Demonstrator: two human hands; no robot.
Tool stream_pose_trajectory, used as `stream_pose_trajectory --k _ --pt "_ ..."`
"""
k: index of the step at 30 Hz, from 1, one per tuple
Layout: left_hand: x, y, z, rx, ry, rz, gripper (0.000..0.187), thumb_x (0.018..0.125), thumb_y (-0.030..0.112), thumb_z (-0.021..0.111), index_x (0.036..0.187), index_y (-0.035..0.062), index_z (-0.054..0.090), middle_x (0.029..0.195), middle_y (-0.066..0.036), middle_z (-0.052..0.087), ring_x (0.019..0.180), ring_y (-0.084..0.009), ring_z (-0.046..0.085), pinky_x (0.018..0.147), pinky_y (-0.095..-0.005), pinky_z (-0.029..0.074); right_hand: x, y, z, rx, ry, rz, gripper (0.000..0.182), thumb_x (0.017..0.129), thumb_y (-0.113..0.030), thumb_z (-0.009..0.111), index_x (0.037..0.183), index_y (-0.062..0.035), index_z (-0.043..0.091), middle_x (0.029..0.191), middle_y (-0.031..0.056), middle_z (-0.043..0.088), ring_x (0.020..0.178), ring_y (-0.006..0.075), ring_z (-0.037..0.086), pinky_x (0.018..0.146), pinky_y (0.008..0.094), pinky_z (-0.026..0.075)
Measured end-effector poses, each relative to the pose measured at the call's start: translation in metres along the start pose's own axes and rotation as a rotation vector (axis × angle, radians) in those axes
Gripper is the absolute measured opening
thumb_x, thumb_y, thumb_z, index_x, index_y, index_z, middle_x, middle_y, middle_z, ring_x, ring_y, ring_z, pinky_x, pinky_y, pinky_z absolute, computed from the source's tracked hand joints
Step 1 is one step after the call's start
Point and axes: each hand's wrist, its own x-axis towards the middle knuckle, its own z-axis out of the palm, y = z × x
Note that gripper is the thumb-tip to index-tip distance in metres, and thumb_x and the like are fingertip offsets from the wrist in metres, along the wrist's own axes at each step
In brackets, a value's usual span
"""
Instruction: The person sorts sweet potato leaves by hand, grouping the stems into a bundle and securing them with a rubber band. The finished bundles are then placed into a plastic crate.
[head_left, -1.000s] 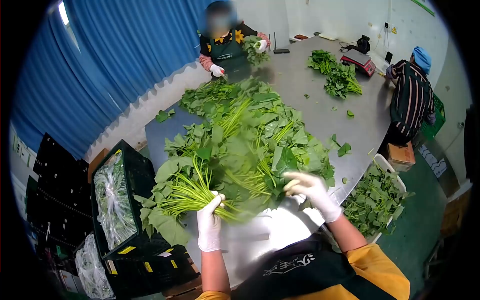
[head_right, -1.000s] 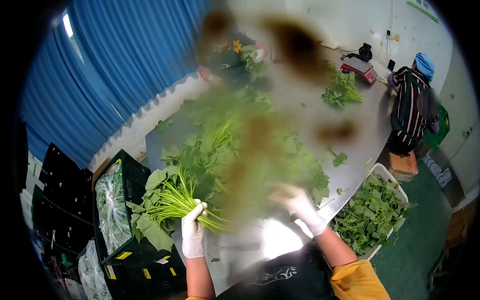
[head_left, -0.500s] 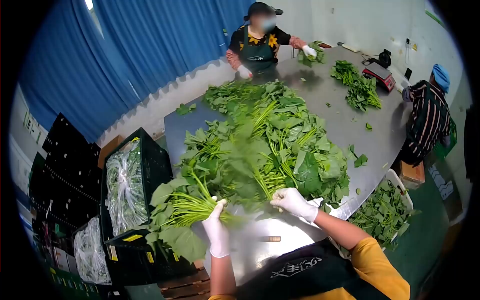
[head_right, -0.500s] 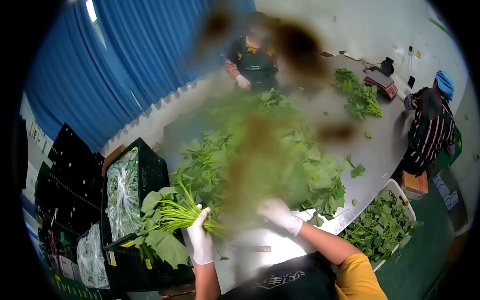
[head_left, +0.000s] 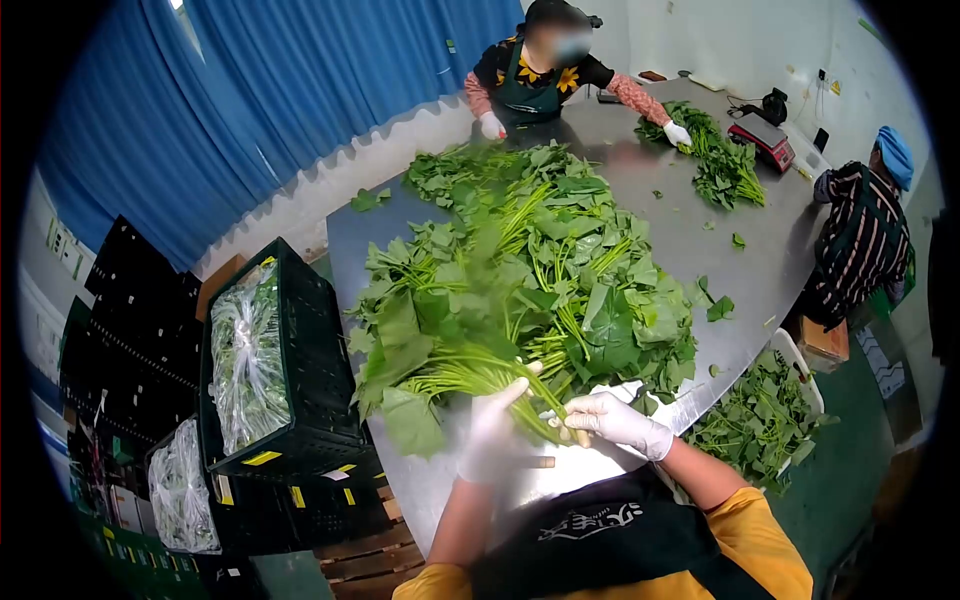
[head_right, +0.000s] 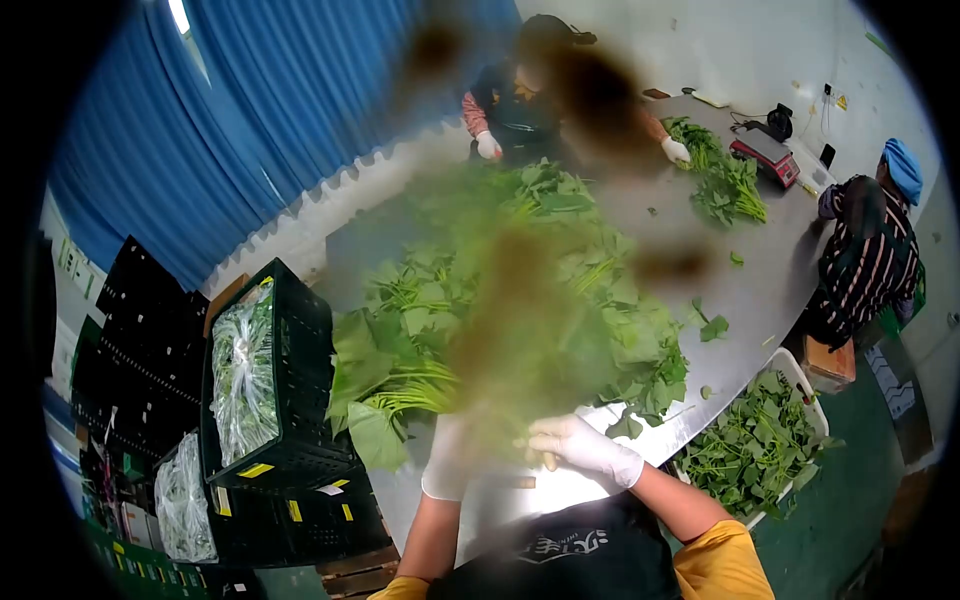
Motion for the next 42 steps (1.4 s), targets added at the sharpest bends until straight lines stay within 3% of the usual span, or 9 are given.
stream_pose_trajectory --k 11,15,18,22,26,28,33,35,42 --pt "0.012 -0.031 0.001 -0.071 0.127 0.052 0.021 0.083 0.001 0.062 0.102 0.004 0.056 0.092 -0.006 0.06 0.082 -0.0161 0.056 0.077 -0.03 0.046 -0.01 -0.019 0.005 -0.085 0.586 -0.211 0.013 0.081 -0.01 0.067 0.08 0.0032 0.067 0.065 0.004 0.062 0.054 0.0068 0.054 0.053 0.0201 0.043" --pt "0.012 -0.023 -0.014 -0.103 0.223 0.078 0.021 0.081 0.0 0.064 0.1 0.0039 0.057 0.093 -0.005 0.058 0.082 -0.0149 0.055 0.078 -0.028 0.045 -0.05 0.017 -0.064 1.284 0.716 -0.693 0.016 0.092 -0.023 0.056 0.099 -0.0093 0.058 0.084 0.0058 0.064 0.064 0.0078 0.056 0.058 0.0198 0.05" --pt "0.012 -0.035 -0.033 -0.022 0.185 0.129 0.022 0.081 0.002 0.066 0.101 0.0038 0.057 0.096 -0.004 0.058 0.085 -0.0141 0.054 0.081 -0.0278 0.045 -0.065 -0.041 -0.065 1.111 0.465 -0.839 0.046 0.084 -0.036 0.063 0.119 -0.0067 0.054 0.086 0.0045 0.065 0.063 0.0077 0.057 0.054 0.0194 0.048" --pt "0.009 -0.04 0.003 -0.052 0.245 -0.013 0.015 0.085 0.01 0.064 0.097 0.0005 0.065 0.1 -0.005 0.06 0.086 -0.0139 0.056 0.079 -0.0277 0.045 -0.029 -0.064 -0.024 0.051 0.487 -0.047 0.031 0.079 -0.02 0.071 0.102 -0.0004 0.064 0.073 0.0038 0.065 0.06 0.009 0.058 0.059 0.019 0.047" --pt "-0.009 -0.036 0.014 0.156 0.02 -0.04 0.022 0.086 0.014 0.062 0.103 -0.0007 0.065 0.101 -0.008 0.063 0.078 -0.0153 0.06 0.079 -0.0273 0.048 0.014 -0.049 0.001 -0.587 0.378 -0.074 0.014 0.075 -0.015 0.073 0.081 -0.0029 0.068 0.072 0.0026 0.066 0.061 0.0066 0.054 0.057 0.0217 0.043" --pt "-0.021 0.007 0.034 0.04 0.202 -0.335 0.019 0.088 0.011 0.06 0.103 0.0007 0.066 0.102 -0.01 0.064 0.083 -0.0156 0.061 0.082 -0.028 0.048 0.025 -0.021 -0.001 -0.424 0.369 -0.15 0.012 0.076 -0.014 0.074 0.076 -0.0042 0.067 0.063 -0.0002 0.06 0.058 0.005 0.05 0.054 0.022 0.042" --pt "-0.007 -0.039 -0.006 0.114 0.028 0.135 0.023 0.088 0.003 0.055 0.109 0.0006 0.064 0.103 -0.009 0.064 0.092 -0.0167 0.06 0.089 -0.0286 0.046 0.013 -0.013 0.008 -0.338 0.381 -0.168 0.013 0.077 -0.013 0.073 0.081 -0.0026 0.066 0.066 -0.0004 0.058 0.059 0.0045 0.049 0.054 0.022 0.042" --pt "-0.008 -0.037 -0.006 0.349 -0.041 0.173 0.02 0.093 0.016 0.053 0.104 0.0008 0.06 0.088 -0.004 0.061 0.074 -0.0116 0.059 0.062 -0.0245 0.048 0.001 -0.02 0.007 -0.313 0.464 -0.187 0.013 0.077 -0.011 0.072 0.081 -0.0013 0.065 0.072 0.001 0.06 0.063 0.0052 0.051 0.055 0.0214 0.042" --pt "-0.009 -0.035 -0.029 0.176 0.138 -0.033 0.025 0.087 0.0 0.056 0.112 -0.0015 0.062 0.105 -0.008 0.062 0.09 -0.0166 0.059 0.083 -0.0263 0.046 -0.074 -0.028 -0.033 -0.419 1.326 -0.484 0.019 0.089 -0.014 0.055 0.103 -0.0028 0.06 0.091 0.0057 0.063 0.072 0.0092 0.056 0.066 0.0216 0.046"
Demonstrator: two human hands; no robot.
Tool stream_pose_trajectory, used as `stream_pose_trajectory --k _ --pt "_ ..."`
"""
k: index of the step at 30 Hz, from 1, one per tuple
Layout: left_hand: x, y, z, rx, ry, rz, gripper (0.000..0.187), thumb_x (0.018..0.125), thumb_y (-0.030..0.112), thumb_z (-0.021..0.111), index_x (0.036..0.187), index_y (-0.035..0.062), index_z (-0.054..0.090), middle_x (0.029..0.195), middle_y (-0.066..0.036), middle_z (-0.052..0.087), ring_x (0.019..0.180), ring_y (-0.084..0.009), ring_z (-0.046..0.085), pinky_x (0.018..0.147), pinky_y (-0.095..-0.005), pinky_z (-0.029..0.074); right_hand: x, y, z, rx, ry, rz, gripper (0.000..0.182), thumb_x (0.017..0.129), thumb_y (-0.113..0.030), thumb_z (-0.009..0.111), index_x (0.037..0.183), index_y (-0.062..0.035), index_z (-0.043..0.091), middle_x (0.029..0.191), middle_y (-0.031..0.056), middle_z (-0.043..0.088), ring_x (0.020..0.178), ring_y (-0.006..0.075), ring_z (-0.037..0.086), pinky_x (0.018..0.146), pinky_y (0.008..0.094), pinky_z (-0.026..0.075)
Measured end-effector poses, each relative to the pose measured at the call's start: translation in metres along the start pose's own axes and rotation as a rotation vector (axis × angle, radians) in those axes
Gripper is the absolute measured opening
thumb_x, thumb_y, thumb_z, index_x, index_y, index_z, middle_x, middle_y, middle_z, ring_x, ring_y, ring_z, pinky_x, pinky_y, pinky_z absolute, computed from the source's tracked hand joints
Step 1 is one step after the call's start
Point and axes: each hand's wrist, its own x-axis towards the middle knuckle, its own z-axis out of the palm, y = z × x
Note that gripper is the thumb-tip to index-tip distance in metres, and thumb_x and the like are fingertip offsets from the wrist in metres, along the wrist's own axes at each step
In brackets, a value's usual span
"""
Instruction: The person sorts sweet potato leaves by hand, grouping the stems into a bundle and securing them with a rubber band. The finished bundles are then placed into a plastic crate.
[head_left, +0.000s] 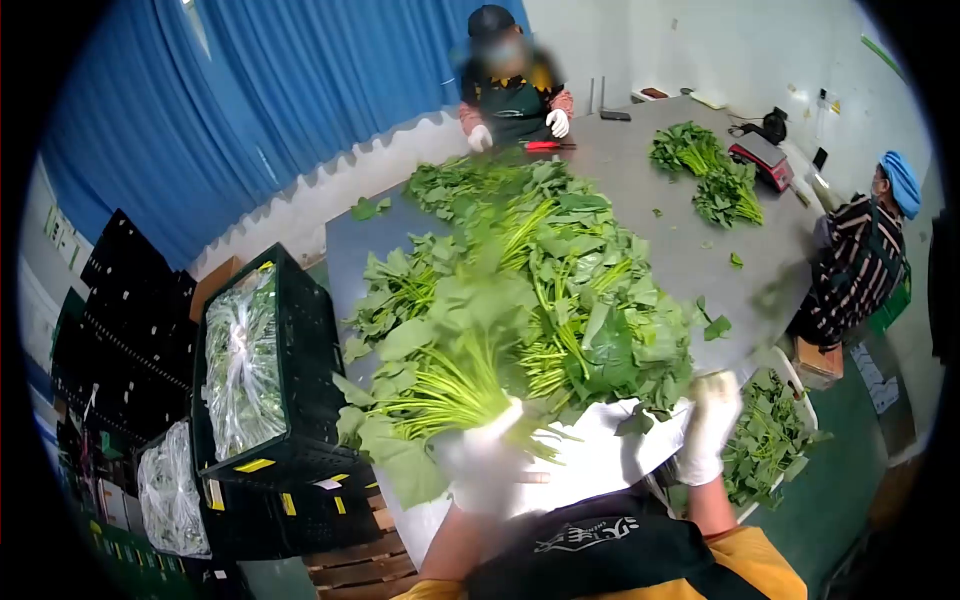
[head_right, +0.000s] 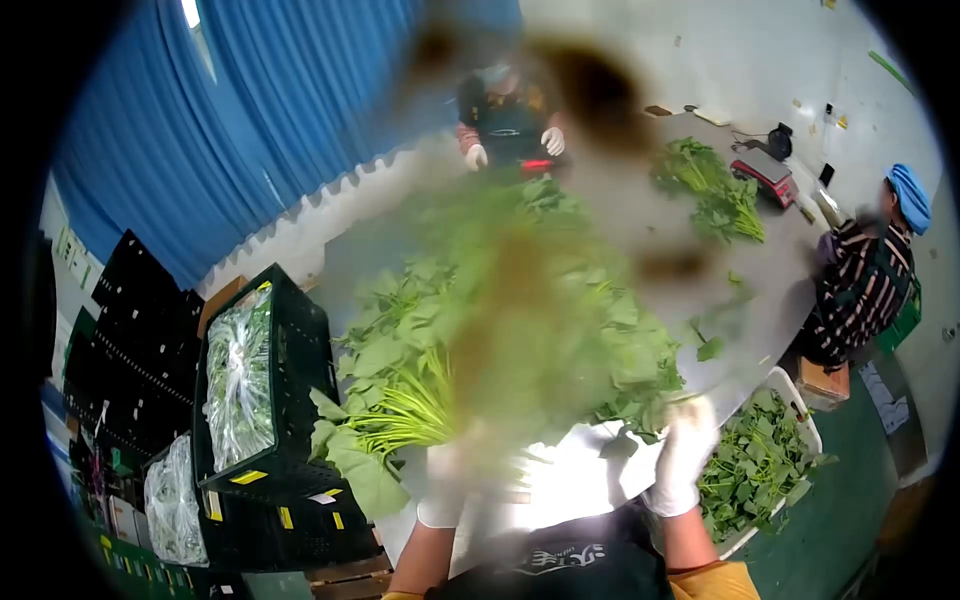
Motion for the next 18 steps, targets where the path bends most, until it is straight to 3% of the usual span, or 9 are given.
stream_pose_trajectory --k 2,4,7,8,10,11,13,16,18 --pt "-0.004 0.005 -0.021 0.156 -0.003 0.145 0.03 0.083 -0.003 0.055 0.113 0.0009 0.062 0.101 -0.01 0.063 0.084 -0.0165 0.059 0.078 -0.0266 0.047 0.032 0.015 -0.01 0.901 0.244 0.393 0.031 0.093 -0.022 0.05 0.116 -0.002 0.054 0.093 0.0045 0.062 0.078 0.0079 0.055 0.069 0.0204 0.045" --pt "0.0 -0.004 -0.028 0.233 0.019 0.304 0.037 0.08 -0.006 0.053 0.114 0.0027 0.063 0.097 -0.011 0.063 0.079 -0.0176 0.059 0.072 -0.0246 0.048 0.029 0.011 0.015 0.704 0.042 0.352 0.048 0.091 -0.025 0.055 0.127 0.0038 0.044 0.091 0.006 0.061 0.072 0.0087 0.057 0.066 0.0188 0.047" --pt "-0.007 0.006 -0.023 0.287 -0.038 0.209 0.035 0.081 -0.003 0.052 0.115 0.0026 0.06 0.095 -0.011 0.062 0.071 -0.0225 0.061 0.062 -0.0218 0.047 0.015 0.015 0.058 0.237 -0.539 0.461 0.033 0.085 -0.022 0.063 0.105 0.0043 0.062 0.084 0.0081 0.067 0.066 0.0108 0.061 0.06 0.0225 0.047" --pt "-0.016 0.025 -0.014 0.286 -0.046 0.206 0.035 0.081 -0.003 0.052 0.115 0.0026 0.06 0.095 -0.011 0.062 0.071 -0.0225 0.061 0.062 -0.0218 0.047 0.009 0.024 0.076 -0.032 -0.546 0.264 0.035 0.08 -0.027 0.068 0.1 0.002 0.064 0.08 0.0115 0.067 0.063 0.0171 0.063 0.059 0.0285 0.048" --pt "-0.033 0.06 0.006 -0.388 0.018 -0.175 0.034 0.086 0.002 0.054 0.121 0.0005 0.054 0.101 -0.01 0.06 0.076 -0.0229 0.061 0.069 -0.0269 0.05 0.01 0.039 0.103 -0.668 -0.583 -0.273 0.044 0.073 -0.047 0.07 0.078 -0.0032 0.066 0.069 0.0159 0.064 0.065 0.0317 0.063 0.059 0.0391 0.049" --pt "-0.031 0.052 0.003 -0.388 0.001 -0.182 0.034 0.086 0.002 0.054 0.121 0.0005 0.054 0.101 -0.01 0.06 0.076 -0.0229 0.061 0.069 -0.0269 0.05 0.011 0.041 0.115 -0.711 -0.644 -0.25 0.043 0.073 -0.047 0.069 0.071 -0.005 0.065 0.065 0.0155 0.062 0.063 0.0331 0.062 0.058 0.0415 0.048" --pt "-0.021 0.034 -0.009 -0.242 -0.075 0.137 0.035 0.089 0.006 0.056 0.122 -0.0017 0.049 0.107 -0.011 0.057 0.087 -0.0242 0.061 0.079 -0.0361 0.052 0.016 0.051 0.131 -0.783 -0.759 -0.179 0.036 0.074 -0.042 0.068 0.07 -0.0058 0.066 0.065 0.0158 0.062 0.063 0.034 0.062 0.06 0.0436 0.048" --pt "-0.025 0.044 -0.006 -0.184 0.02 0.206 0.031 0.088 0.006 0.058 0.116 -0.0049 0.053 0.105 -0.012 0.06 0.089 -0.021 0.06 0.082 -0.0325 0.049 0.024 0.06 0.131 -0.855 -0.739 -0.253 0.029 0.079 -0.033 0.065 0.072 -0.0052 0.066 0.066 0.0128 0.064 0.059 0.0278 0.063 0.058 0.04 0.049" --pt "-0.031 0.069 0.003 -0.246 0.052 0.126 0.03 0.086 0.002 0.057 0.115 -0.0045 0.052 0.104 -0.011 0.061 0.093 -0.0211 0.059 0.085 -0.0334 0.047 0.035 0.049 0.119 -0.495 -0.806 0.249 0.021 0.083 -0.023 0.061 0.073 -0.004 0.065 0.064 0.0086 0.065 0.053 0.0171 0.061 0.052 0.0315 0.047"
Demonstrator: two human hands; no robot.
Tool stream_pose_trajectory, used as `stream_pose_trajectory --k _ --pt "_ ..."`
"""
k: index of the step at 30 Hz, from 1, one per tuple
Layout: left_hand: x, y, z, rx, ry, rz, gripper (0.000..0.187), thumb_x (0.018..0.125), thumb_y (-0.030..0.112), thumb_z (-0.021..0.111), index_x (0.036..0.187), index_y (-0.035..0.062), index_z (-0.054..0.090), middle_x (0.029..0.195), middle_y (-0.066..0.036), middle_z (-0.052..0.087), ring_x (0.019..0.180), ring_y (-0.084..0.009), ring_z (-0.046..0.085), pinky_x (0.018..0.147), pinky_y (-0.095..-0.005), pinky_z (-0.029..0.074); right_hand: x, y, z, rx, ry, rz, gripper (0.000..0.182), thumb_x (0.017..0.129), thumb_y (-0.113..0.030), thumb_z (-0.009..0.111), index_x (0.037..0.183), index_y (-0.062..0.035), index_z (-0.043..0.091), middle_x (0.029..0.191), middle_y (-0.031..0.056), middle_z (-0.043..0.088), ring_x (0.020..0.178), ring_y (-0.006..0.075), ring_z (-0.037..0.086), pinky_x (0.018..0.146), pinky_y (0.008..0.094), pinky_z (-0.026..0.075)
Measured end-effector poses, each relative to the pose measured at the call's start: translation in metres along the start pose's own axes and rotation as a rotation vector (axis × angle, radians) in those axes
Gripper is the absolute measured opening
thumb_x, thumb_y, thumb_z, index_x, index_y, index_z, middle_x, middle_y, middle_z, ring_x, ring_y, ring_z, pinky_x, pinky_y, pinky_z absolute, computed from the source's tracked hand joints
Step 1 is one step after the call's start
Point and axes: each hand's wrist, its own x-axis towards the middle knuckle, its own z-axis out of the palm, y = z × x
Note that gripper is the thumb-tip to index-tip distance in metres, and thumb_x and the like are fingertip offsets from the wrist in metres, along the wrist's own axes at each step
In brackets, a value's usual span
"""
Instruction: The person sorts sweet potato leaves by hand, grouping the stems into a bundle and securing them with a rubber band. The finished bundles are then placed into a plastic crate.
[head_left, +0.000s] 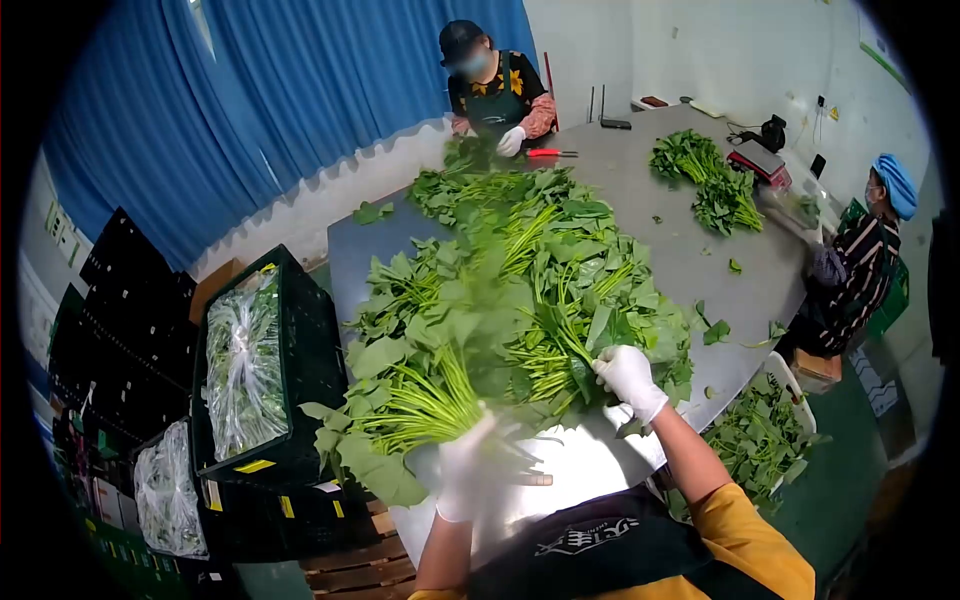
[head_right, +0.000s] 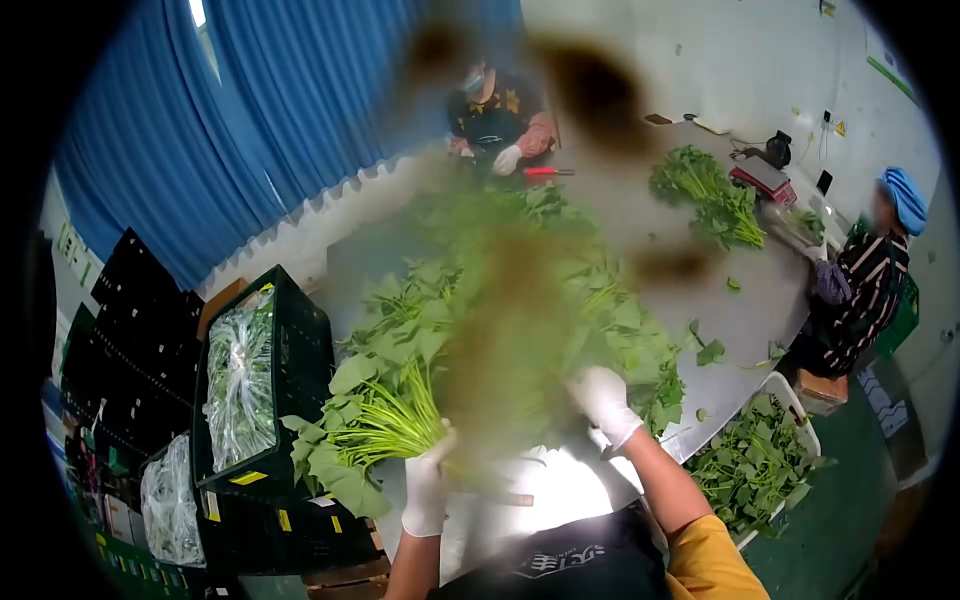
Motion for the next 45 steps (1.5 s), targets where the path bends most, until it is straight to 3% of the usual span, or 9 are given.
stream_pose_trajectory --k 4,16,17,20,24,25,27,34,45 --pt "0.005 0.001 0.001 -0.156 0.096 -0.037 0.019 0.083 -0.004 0.055 0.102 0.0021 0.052 0.097 -0.008 0.058 0.091 -0.0232 0.06 0.079 -0.044 0.053 -0.014 0.014 -0.03 1.152 -0.311 0.059 0.017 0.086 -0.015 0.058 0.084 0.0015 0.064 0.071 0.0066 0.065 0.054 0.0091 0.056 0.049 0.0191 0.041" --pt "0.032 -0.047 0.005 0.003 -0.115 -0.077 0.023 0.083 0.003 0.064 0.105 0.0008 0.058 0.097 -0.008 0.062 0.091 -0.0171 0.058 0.086 -0.0297 0.044 -0.088 -0.009 0.003 0.848 -0.242 -0.081 0.01 0.087 -0.009 0.06 0.086 0.001 0.064 0.075 0.0052 0.067 0.059 0.0069 0.06 0.055 0.0189 0.044" --pt "0.031 -0.06 -0.001 0.366 -0.146 0.18 0.021 0.09 0.008 0.051 0.1 -0.0063 0.062 0.093 -0.009 0.065 0.081 -0.015 0.062 0.07 -0.0283 0.05 -0.092 -0.009 0.007 0.846 -0.243 -0.093 0.009 0.087 -0.007 0.06 0.086 0.0013 0.064 0.074 0.004 0.066 0.059 0.0059 0.059 0.056 0.0191 0.045" --pt "0.032 -0.075 -0.016 0.674 -0.215 0.422 0.021 0.089 0.01 0.054 0.1 -0.0059 0.062 0.089 -0.007 0.065 0.077 -0.0142 0.062 0.066 -0.027 0.05 -0.097 -0.01 0.005 0.653 -0.25 -0.132 0.011 0.084 -0.009 0.063 0.087 0.0002 0.067 0.071 0.0039 0.065 0.061 0.0063 0.057 0.06 0.0215 0.047" --pt "0.01 -0.02 0.028 0.078 -0.047 -0.263 0.039 0.077 0.002 0.063 0.116 -0.0001 0.06 0.102 -0.015 0.062 0.081 -0.0237 0.062 0.078 -0.0318 0.052 -0.094 -0.005 0.005 0.415 -0.286 -0.158 0.015 0.082 -0.014 0.065 0.091 -0.001 0.067 0.071 0.0061 0.065 0.063 0.0097 0.06 0.061 0.0234 0.048" --pt "0.014 -0.034 0.018 0.08 -0.051 -0.262 0.039 0.077 0.002 0.063 0.116 -0.0001 0.06 0.102 -0.015 0.062 0.081 -0.0237 0.062 0.078 -0.0318 0.052 -0.093 -0.003 0.012 0.438 -0.209 -0.234 0.018 0.081 -0.016 0.066 0.091 -0.0008 0.067 0.072 0.0071 0.065 0.065 0.0114 0.06 0.062 0.0245 0.048" --pt "0.025 -0.068 -0.004 0.5 -0.254 0.237 0.044 0.073 0.004 0.066 0.117 0.0018 0.06 0.098 -0.015 0.064 0.068 -0.0235 0.063 0.068 -0.0293 0.054 -0.093 -0.01 0.016 0.519 -0.126 -0.319 0.022 0.08 -0.018 0.067 0.093 -0.0002 0.067 0.074 0.0067 0.065 0.068 0.0128 0.06 0.065 0.0253 0.048" --pt "0.024 -0.085 0.003 0.523 -0.26 0.268 0.036 0.075 0.0 0.062 0.11 0.0051 0.064 0.083 -0.011 0.068 0.063 -0.0178 0.064 0.059 -0.0265 0.052 -0.084 -0.026 0.027 1.03 -0.091 -0.049 0.012 0.081 -0.006 0.068 0.089 0.0021 0.066 0.079 0.0041 0.066 0.068 0.0069 0.059 0.064 0.0196 0.046" --pt "0.023 -0.096 0.016 0.267 -0.291 0.012 0.021 0.092 0.014 0.051 0.099 -0.0019 0.063 0.086 -0.006 0.064 0.071 -0.0131 0.061 0.061 -0.025 0.05 -0.099 -0.026 -0.001 0.898 0.101 -0.221 0.006 0.077 -0.002 0.067 0.072 0.0018 0.066 0.077 0.0034 0.061 0.07 0.0097 0.056 0.065 0.0207 0.043"
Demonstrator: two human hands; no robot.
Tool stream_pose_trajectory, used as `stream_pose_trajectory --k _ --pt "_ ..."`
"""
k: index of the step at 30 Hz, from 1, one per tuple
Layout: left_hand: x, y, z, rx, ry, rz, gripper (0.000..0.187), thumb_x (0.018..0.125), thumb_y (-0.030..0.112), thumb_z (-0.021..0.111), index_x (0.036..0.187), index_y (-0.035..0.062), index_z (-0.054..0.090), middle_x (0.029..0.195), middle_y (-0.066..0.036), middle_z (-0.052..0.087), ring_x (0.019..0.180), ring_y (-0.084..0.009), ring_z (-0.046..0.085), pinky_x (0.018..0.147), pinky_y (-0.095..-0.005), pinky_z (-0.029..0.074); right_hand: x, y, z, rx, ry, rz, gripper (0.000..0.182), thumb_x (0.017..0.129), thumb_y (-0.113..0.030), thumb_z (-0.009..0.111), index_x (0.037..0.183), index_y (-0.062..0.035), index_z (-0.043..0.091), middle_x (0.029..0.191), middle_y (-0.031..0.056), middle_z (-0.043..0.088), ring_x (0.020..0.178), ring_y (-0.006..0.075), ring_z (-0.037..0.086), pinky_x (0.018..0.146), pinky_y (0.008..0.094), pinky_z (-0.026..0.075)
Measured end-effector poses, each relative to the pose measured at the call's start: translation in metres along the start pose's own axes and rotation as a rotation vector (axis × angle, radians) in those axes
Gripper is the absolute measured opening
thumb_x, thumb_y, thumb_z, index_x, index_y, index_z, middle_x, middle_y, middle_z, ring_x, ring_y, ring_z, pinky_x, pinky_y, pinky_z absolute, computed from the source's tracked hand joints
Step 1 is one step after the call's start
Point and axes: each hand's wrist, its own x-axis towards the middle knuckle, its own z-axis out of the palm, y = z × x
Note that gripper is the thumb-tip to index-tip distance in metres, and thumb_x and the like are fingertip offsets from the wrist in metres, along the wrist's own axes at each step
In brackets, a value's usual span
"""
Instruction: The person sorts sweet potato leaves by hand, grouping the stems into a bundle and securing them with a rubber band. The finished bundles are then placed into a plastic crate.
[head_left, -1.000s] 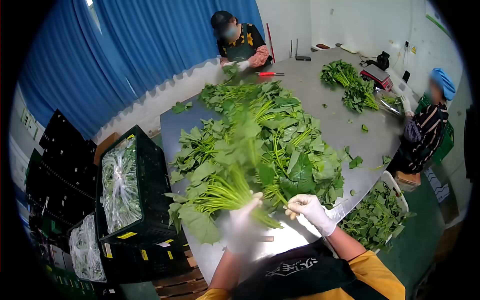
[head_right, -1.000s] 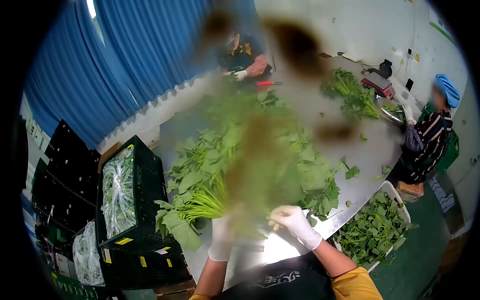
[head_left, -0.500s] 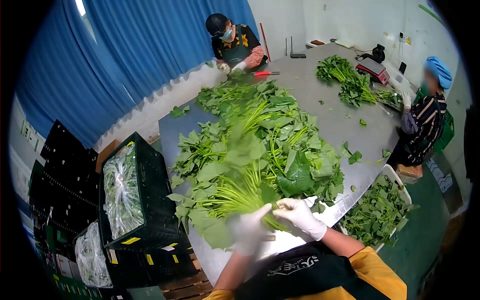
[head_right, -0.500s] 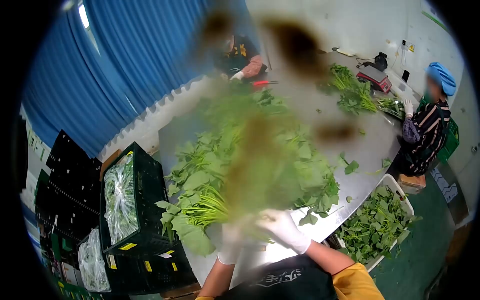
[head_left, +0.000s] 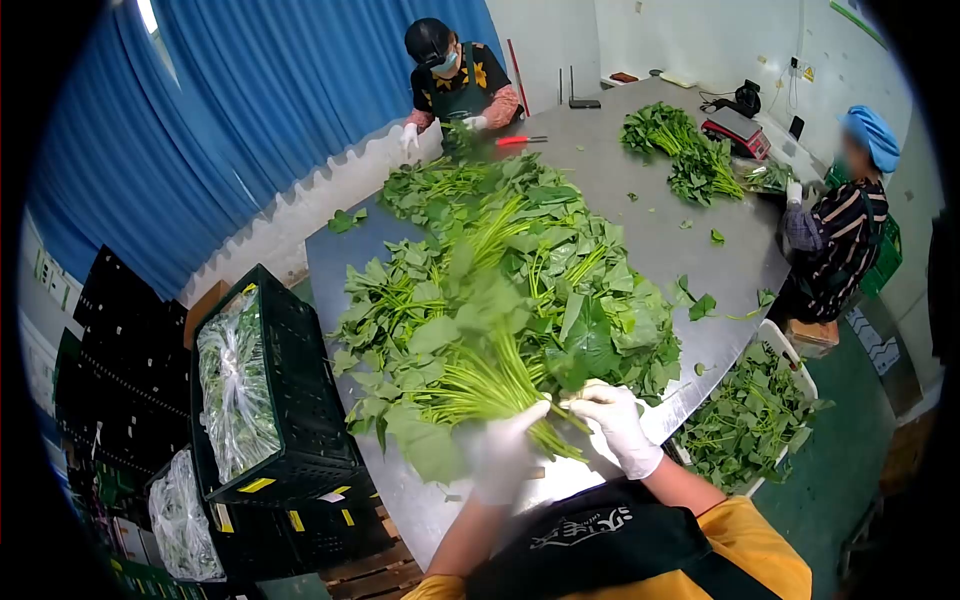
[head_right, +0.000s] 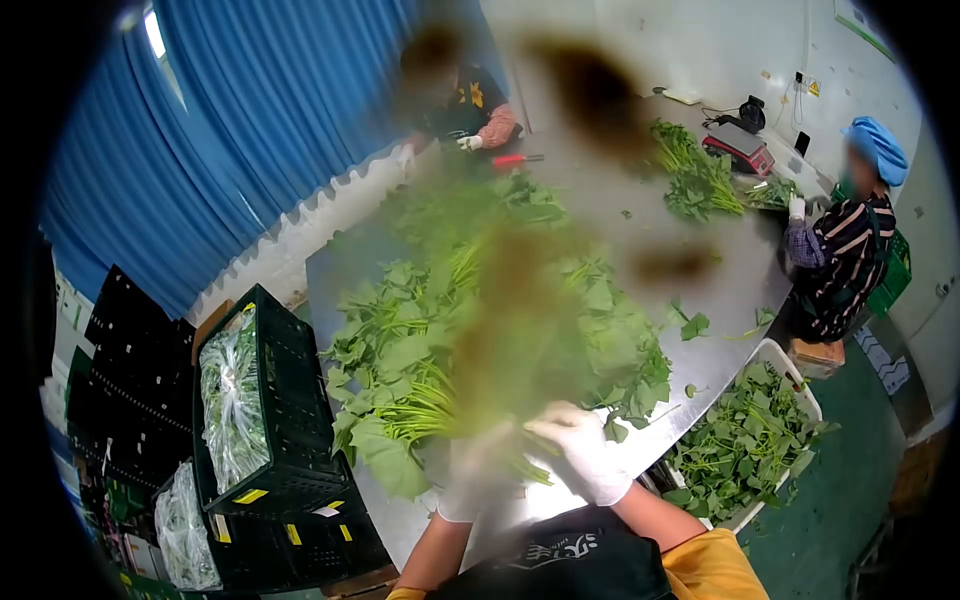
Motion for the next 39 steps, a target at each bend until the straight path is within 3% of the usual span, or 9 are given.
stream_pose_trajectory --k 4,5,9,13,17,19,23,27,39 --pt "0.003 -0.006 -0.022 0.081 0.102 0.026 0.028 0.086 -0.003 0.052 0.112 0.0042 0.062 0.093 -0.008 0.062 0.081 -0.015 0.058 0.073 -0.0279 0.047 -0.01 0.037 -0.049 0.859 0.05 0.123 0.003 0.084 -0.007 0.061 0.086 -0.0043 0.062 0.085 0.0065 0.064 0.075 0.0132 0.061 0.069 0.0253 0.05" --pt "0.001 0.047 -0.014 -0.374 0.23 -0.24 0.027 0.087 -0.003 0.052 0.112 0.0034 0.055 0.099 -0.008 0.058 0.09 -0.0168 0.056 0.082 -0.029 0.044 -0.01 0.055 -0.072 1.161 0.074 0.064 0.007 0.086 -0.011 0.061 0.089 -0.0055 0.061 0.088 0.0071 0.065 0.076 0.014 0.062 0.07 0.0265 0.051" --pt "0.005 0.067 -0.047 -0.6 0.457 0.1 0.031 0.084 -0.006 0.054 0.112 0.0025 0.048 0.095 -0.007 0.056 0.089 -0.0196 0.057 0.087 -0.0319 0.046 0.011 0.001 -0.122 1.425 0.155 -0.407 0.066 0.077 -0.038 0.068 0.132 -0.0116 0.043 0.114 0.0059 0.059 0.095 0.0147 0.059 0.073 0.0273 0.052" --pt "0.002 0.087 -0.041 -0.591 0.487 0.057 0.034 0.083 -0.008 0.053 0.115 0.0017 0.046 0.095 -0.009 0.056 0.087 -0.0211 0.058 0.087 -0.0334 0.047 0.05 -0.004 -0.077 0.533 -0.08 0.108 0.079 0.071 -0.043 0.074 0.132 -0.0043 0.043 0.111 0.0087 0.061 0.093 0.0142 0.061 0.075 0.0275 0.05" --pt "-0.002 0.082 -0.031 -0.477 0.443 0.044 0.031 0.083 -0.005 0.055 0.113 0.0004 0.047 0.088 -0.006 0.055 0.079 -0.0152 0.055 0.076 -0.0265 0.044 0.097 0.032 -0.011 -1.302 -0.077 -0.207 0.037 0.074 -0.04 0.07 0.089 -0.0062 0.068 0.076 0.0157 0.065 0.07 0.0306 0.064 0.064 0.0365 0.05" --pt "-0.005 0.084 -0.029 -0.429 0.44 0.075 0.029 0.083 -0.005 0.056 0.11 0.0009 0.048 0.084 -0.005 0.054 0.075 -0.0133 0.053 0.073 -0.0251 0.043 0.115 0.058 -0.005 -1.462 -0.187 -0.135 0.033 0.074 -0.041 0.068 0.082 -0.009 0.068 0.073 0.0132 0.064 0.07 0.0304 0.064 0.064 0.0395 0.049" --pt "-0.007 0.083 -0.038 -0.403 0.453 0.101 0.021 0.083 -0.003 0.057 0.103 0.0023 0.05 0.074 -0.001 0.051 0.067 -0.0094 0.048 0.065 -0.0227 0.039 0.117 0.055 -0.015 -1.192 0.097 -0.326 0.024 0.077 -0.026 0.066 0.074 -0.0023 0.066 0.066 0.0154 0.063 0.059 0.0294 0.062 0.058 0.0368 0.049" --pt "-0.004 0.056 -0.051 -0.051 0.397 0.129 0.025 0.083 -0.001 0.056 0.108 0.0003 0.053 0.087 -0.004 0.056 0.082 -0.0147 0.052 0.081 -0.0283 0.041 0.093 0.02 -0.018 -0.141 0.113 0.136 0.008 0.084 -0.007 0.063 0.081 0.001 0.062 0.064 0.003 0.062 0.051 0.0052 0.052 0.048 0.0186 0.041" --pt "0.027 0.05 -0.015 -0.439 0.248 -0.109 0.027 0.079 -0.007 0.06 0.103 0.0025 0.051 0.087 -0.005 0.057 0.078 -0.0136 0.055 0.074 -0.0259 0.045 0.005 0.018 0.005 -0.769 -0.046 -0.542 0.01 0.077 -0.012 0.066 0.083 -0.0053 0.069 0.073 0.0105 0.066 0.061 0.0243 0.062 0.058 0.0323 0.049"
